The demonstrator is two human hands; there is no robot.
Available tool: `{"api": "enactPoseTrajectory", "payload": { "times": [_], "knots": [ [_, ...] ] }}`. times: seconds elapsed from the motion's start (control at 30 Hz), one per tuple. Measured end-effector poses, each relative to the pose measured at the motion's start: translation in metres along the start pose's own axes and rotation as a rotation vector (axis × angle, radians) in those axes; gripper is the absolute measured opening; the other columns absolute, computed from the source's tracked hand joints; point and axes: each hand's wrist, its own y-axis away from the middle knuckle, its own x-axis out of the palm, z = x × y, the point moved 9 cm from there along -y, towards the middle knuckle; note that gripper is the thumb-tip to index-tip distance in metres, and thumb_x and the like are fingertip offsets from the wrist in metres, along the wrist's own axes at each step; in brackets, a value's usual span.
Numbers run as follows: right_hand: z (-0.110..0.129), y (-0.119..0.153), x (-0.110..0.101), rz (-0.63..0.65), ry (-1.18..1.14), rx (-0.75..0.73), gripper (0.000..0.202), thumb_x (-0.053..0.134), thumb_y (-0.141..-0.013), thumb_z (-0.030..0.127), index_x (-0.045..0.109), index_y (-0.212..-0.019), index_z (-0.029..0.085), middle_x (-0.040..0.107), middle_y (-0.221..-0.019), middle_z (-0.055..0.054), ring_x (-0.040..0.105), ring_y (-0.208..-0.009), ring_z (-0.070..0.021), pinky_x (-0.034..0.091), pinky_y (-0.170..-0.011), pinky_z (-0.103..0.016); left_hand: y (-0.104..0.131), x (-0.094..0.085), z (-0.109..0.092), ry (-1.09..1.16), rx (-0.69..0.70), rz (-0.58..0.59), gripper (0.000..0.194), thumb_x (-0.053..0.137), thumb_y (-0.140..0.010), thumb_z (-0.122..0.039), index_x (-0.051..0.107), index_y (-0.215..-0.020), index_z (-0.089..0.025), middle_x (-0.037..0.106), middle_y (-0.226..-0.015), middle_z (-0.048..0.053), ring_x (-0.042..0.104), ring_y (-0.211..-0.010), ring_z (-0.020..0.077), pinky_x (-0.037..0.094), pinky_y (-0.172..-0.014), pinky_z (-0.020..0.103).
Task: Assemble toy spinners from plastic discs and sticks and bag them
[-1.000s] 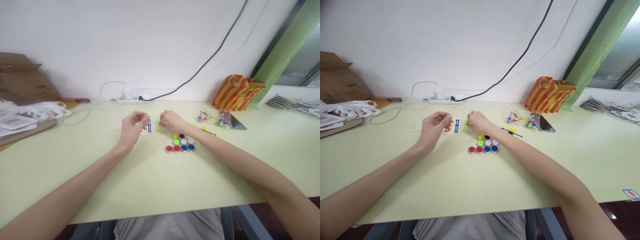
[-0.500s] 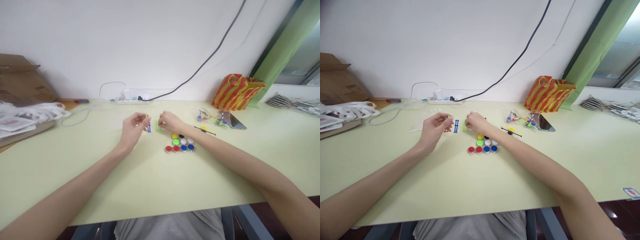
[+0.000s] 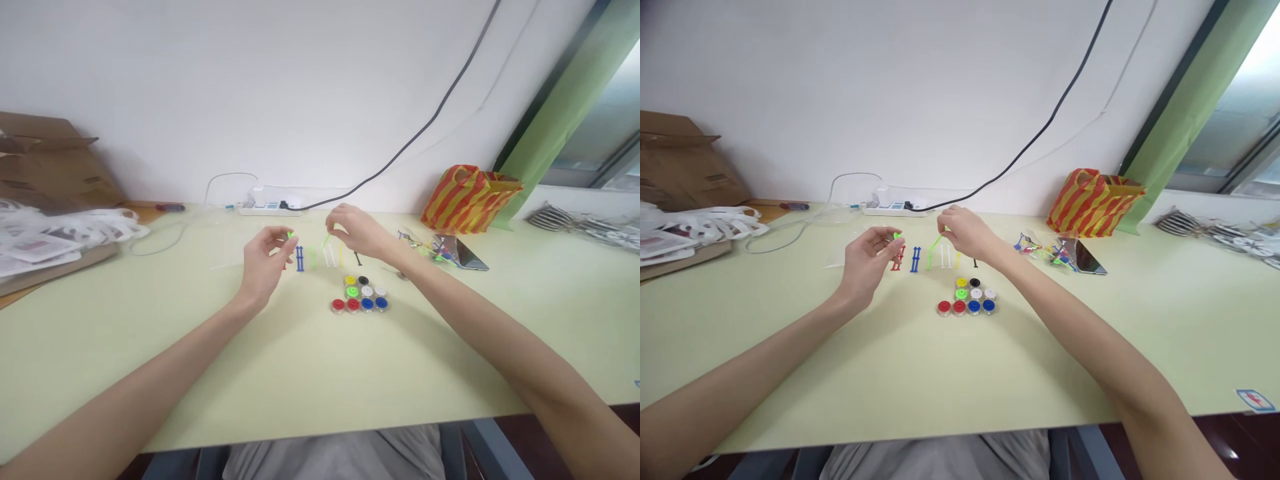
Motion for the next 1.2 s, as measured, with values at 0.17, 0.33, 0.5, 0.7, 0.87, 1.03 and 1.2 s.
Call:
{"api": "enactPoseTrajectory", "payload": {
  "times": [0.17,0.33,0.5,0.7,0.87,1.03,1.2],
  "knots": [
    [-0.016,0.003,-0.005,0.007,0.034,0.109,0.019,0.046,-0.093,0.006,0.061,-0.097,0.017,0.068,-0.104,-0.011,0.059,-0.094,-0.0227,0.041,-0.081,-0.031,0.002,0.007,-0.001,0.023,0.001,0.047,0.031,0.084,-0.074,-0.034,0.070,-0.098,-0.019,0.066,-0.092,0.003,0.061,-0.073,0.0142,0.053,-0.059,0.026],
    [-0.017,0.008,0.001,0.039,0.061,0.093,0.025,0.042,-0.086,-0.001,0.057,-0.088,0.018,0.064,-0.086,-0.007,0.056,-0.080,-0.0201,0.037,-0.070,-0.028,0.013,0.024,-0.002,0.042,-0.008,0.167,0.029,0.084,-0.074,-0.035,0.069,-0.092,-0.019,0.067,-0.096,0.004,0.060,-0.075,0.0145,0.055,-0.064,0.028],
    [-0.011,0.031,-0.017,-0.110,-0.154,0.205,0.020,0.050,-0.087,0.005,0.063,-0.088,0.019,0.071,-0.086,-0.004,0.063,-0.079,-0.0182,0.043,-0.072,-0.028,0.030,0.039,-0.016,-0.055,0.045,0.275,0.025,0.081,-0.080,-0.038,0.069,-0.095,-0.022,0.070,-0.100,0.004,0.064,-0.079,0.0154,0.056,-0.072,0.030],
    [0.024,0.089,-0.030,-0.426,-0.454,0.330,0.007,0.066,-0.088,0.017,0.072,-0.084,0.021,0.076,-0.086,-0.003,0.069,-0.079,-0.0188,0.053,-0.078,-0.032,0.048,0.061,-0.024,-0.044,0.014,0.441,0.028,0.086,-0.076,-0.037,0.066,-0.088,-0.021,0.071,-0.090,0.002,0.070,-0.080,0.0180,0.059,-0.082,0.035],
    [0.037,0.108,-0.012,-0.508,-0.675,0.388,0.003,0.073,-0.084,0.018,0.074,-0.082,0.020,0.075,-0.081,-0.002,0.068,-0.075,-0.0163,0.054,-0.073,-0.029,0.053,0.066,-0.026,0.077,-0.064,0.430,0.033,0.090,-0.072,-0.036,0.064,-0.086,-0.020,0.072,-0.086,0.002,0.072,-0.084,0.0192,0.061,-0.081,0.034],
    [0.038,0.111,-0.008,-0.536,-0.904,0.433,0.001,0.075,-0.082,0.019,0.076,-0.083,0.018,0.076,-0.083,-0.002,0.068,-0.075,-0.0150,0.055,-0.074,-0.028,0.054,0.063,-0.028,0.085,-0.093,0.352,0.033,0.091,-0.071,-0.035,0.067,-0.086,-0.019,0.072,-0.088,0.003,0.071,-0.090,0.0205,0.062,-0.081,0.033],
    [0.037,0.115,-0.014,-0.572,-0.910,0.438,0.004,0.077,-0.083,0.022,0.075,-0.082,0.019,0.075,-0.083,-0.002,0.069,-0.077,-0.0157,0.056,-0.077,-0.029,0.056,0.065,-0.026,0.091,-0.132,0.347,0.034,0.092,-0.069,-0.034,0.073,-0.092,-0.018,0.075,-0.091,0.005,0.072,-0.091,0.0217,0.060,-0.084,0.035]
  ]
}}
